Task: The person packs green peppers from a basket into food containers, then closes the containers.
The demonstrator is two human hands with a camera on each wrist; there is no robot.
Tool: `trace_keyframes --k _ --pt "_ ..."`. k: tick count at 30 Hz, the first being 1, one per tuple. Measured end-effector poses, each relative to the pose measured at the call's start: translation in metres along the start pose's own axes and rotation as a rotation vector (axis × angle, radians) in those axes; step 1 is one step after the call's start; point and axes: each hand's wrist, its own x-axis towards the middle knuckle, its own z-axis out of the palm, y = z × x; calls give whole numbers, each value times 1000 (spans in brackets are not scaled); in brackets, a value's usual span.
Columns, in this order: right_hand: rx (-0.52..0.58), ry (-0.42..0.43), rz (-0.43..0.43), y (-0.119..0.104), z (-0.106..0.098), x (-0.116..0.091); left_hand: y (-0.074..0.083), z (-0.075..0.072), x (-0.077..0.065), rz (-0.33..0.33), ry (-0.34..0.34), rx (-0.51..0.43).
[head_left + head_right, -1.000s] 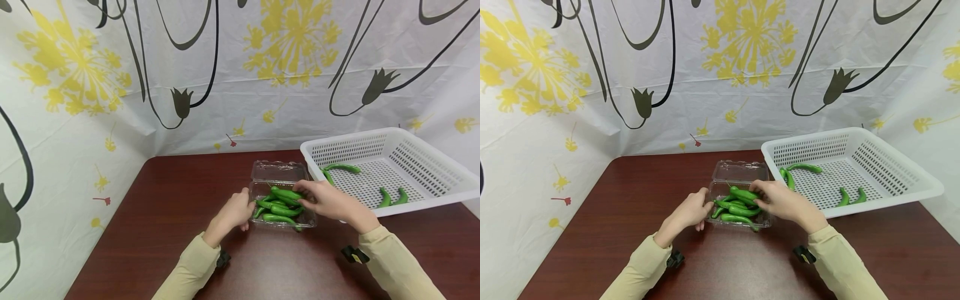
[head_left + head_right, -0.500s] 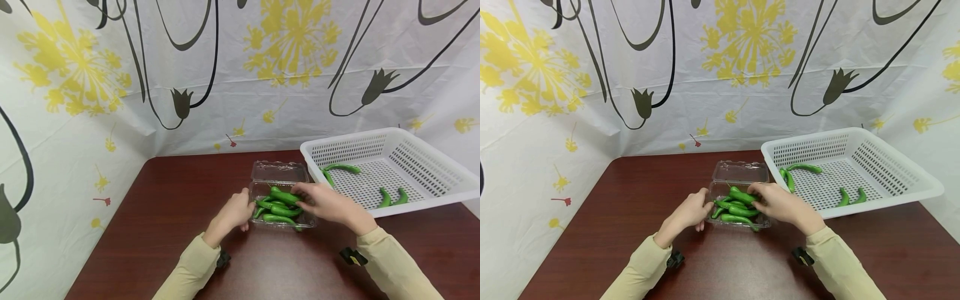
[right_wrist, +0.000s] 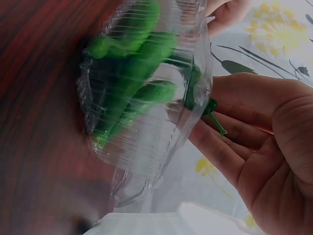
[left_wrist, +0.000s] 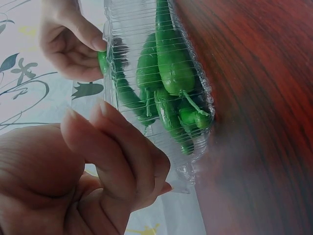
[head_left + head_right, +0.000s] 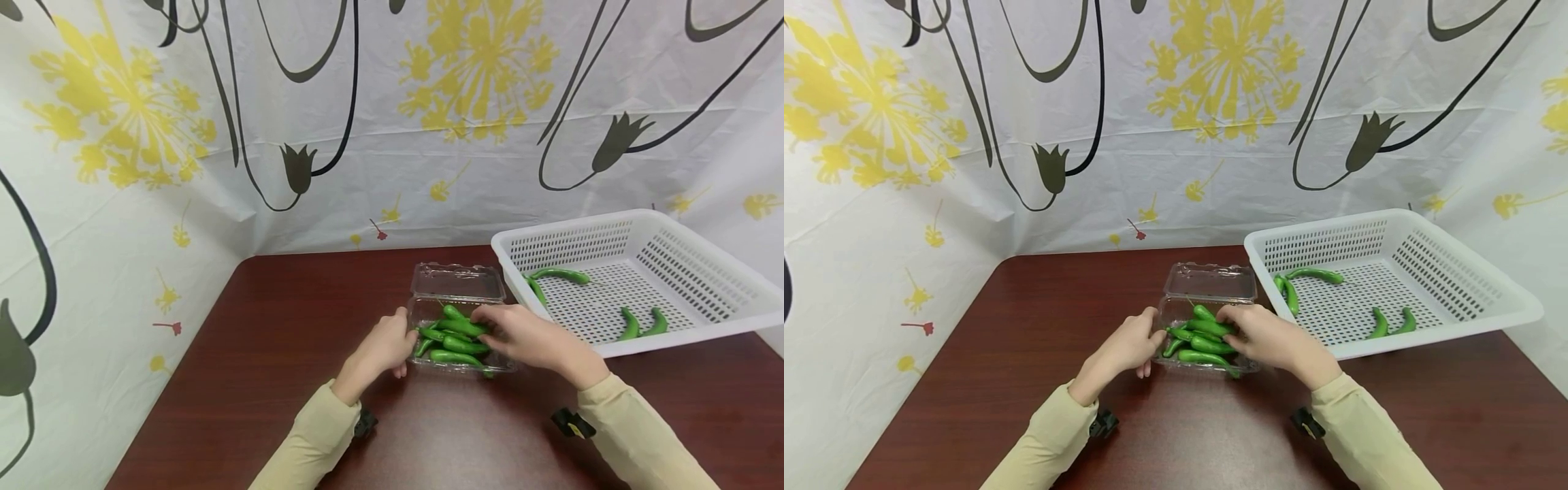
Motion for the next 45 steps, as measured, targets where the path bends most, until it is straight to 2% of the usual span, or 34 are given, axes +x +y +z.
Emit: trace_keyframes --k 15,28,39,45 --pt "14 -27 8 -3 8 3 0 0 -1 0 -6 13" --pt "-21 -16 5 -2 16 3 1 0 0 -5 -8 10" --pt "-34 -24 44 -2 22 4 1 0 -1 -4 -5 -2" --pt "-58 -8 38 -2 24 3 2 0 -1 -8 -13 21"
